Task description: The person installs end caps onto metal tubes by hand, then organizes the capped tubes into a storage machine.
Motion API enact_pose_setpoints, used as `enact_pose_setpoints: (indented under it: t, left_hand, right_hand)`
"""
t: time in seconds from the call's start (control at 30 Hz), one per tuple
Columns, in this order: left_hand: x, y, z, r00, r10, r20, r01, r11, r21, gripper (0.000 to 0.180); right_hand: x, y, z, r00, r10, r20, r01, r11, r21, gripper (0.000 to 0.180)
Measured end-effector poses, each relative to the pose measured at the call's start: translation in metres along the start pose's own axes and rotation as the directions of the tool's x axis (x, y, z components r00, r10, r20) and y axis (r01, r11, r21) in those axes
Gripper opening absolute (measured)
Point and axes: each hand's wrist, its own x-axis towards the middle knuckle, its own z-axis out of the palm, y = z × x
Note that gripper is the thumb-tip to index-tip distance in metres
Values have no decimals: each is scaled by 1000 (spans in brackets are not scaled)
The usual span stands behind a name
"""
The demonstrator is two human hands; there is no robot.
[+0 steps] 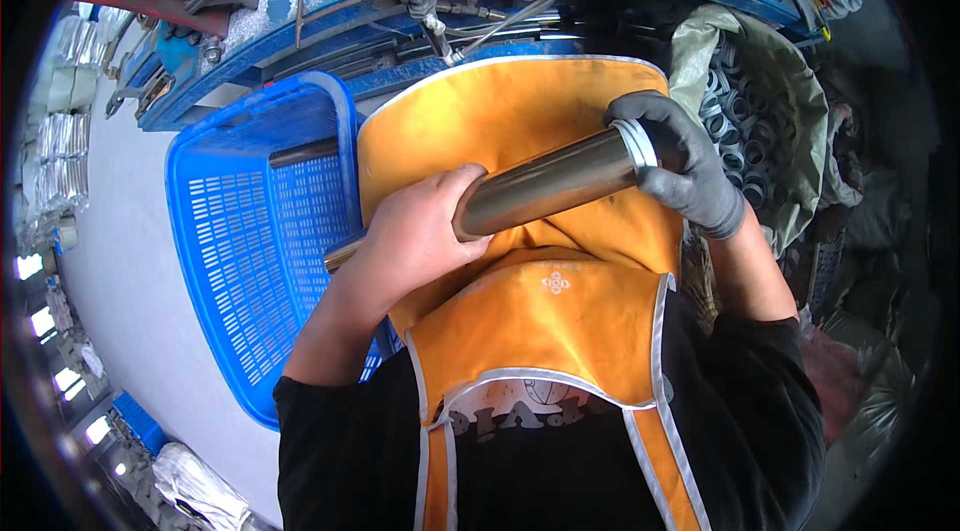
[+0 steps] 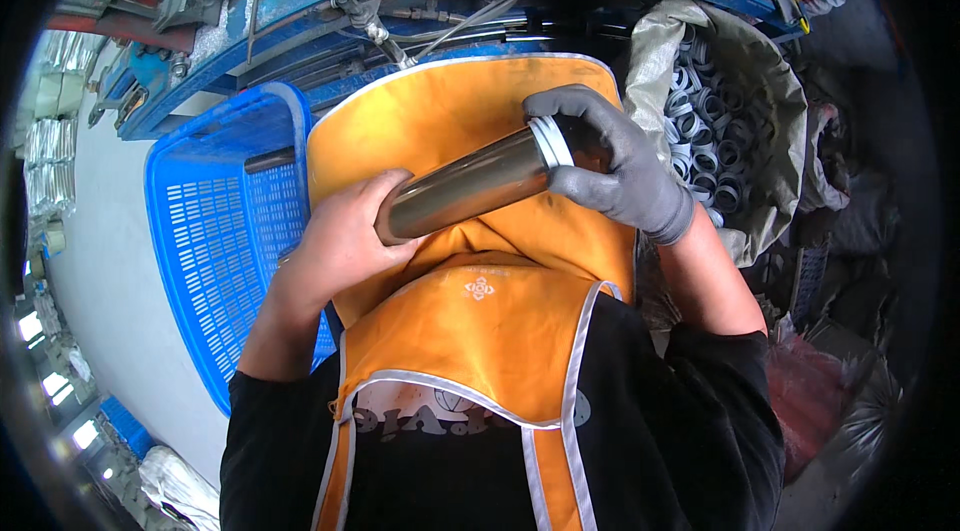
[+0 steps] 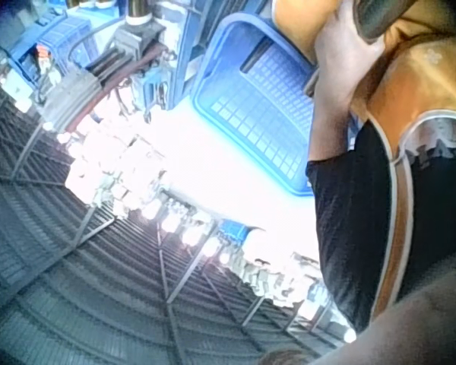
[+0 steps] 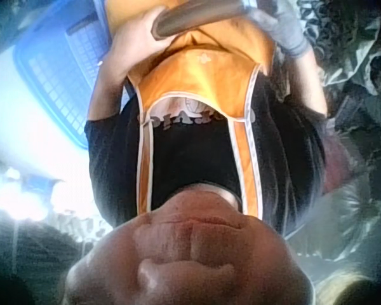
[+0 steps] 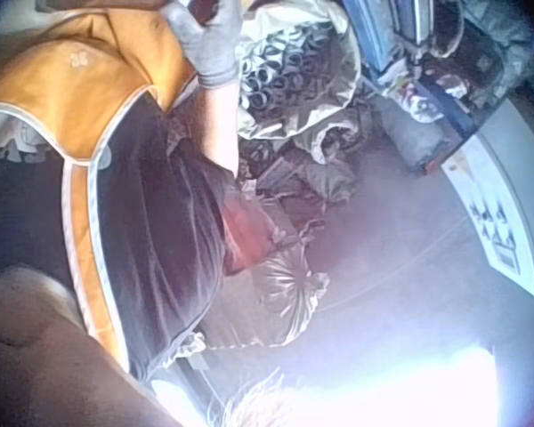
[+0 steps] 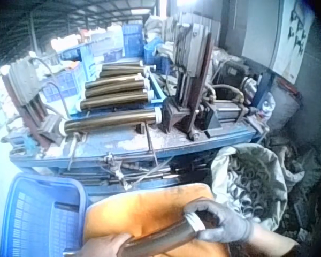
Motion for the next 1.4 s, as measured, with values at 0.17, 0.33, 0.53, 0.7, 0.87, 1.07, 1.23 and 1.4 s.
enact_pose_setpoints:
  t: [0.17,0.33,0.53,0.7,0.87,1.07,1.23,1.4]
  left_hand:
    - [0,0,6,999,24,-21,-24,1000,15,61]
    - [4,-2,23,997,-21,-68,31,989,145,61]
    - [-1,-8,34,977,54,-207,-16,983,182,61]
    - [2,17,25,935,177,-308,-86,954,289,53]
    - [-16,12,22,672,713,-199,-711,696,96,47]
    - [24,-7,14,766,330,-552,-639,481,-600,76]
    - [17,-35,-54,553,56,-832,-761,441,-476,64]
    - [-9,-57,-79,541,-11,-841,-422,861,-283,57]
  right_hand:
    - [11,1,9,982,-174,66,184,965,-187,42]
    - [10,8,26,978,-207,-10,188,907,-376,23]
    - [10,12,38,976,-199,-92,156,924,-348,19]
    - [4,10,35,960,-64,-274,44,996,-77,21]
    - [-6,-11,10,910,-10,-414,13,1000,5,39]
    - [0,5,-6,952,-179,-250,160,983,-94,38]
    - [-23,117,-146,814,-46,-580,-447,588,-674,37]
    - [-87,240,-194,718,350,-601,-667,100,-739,40]
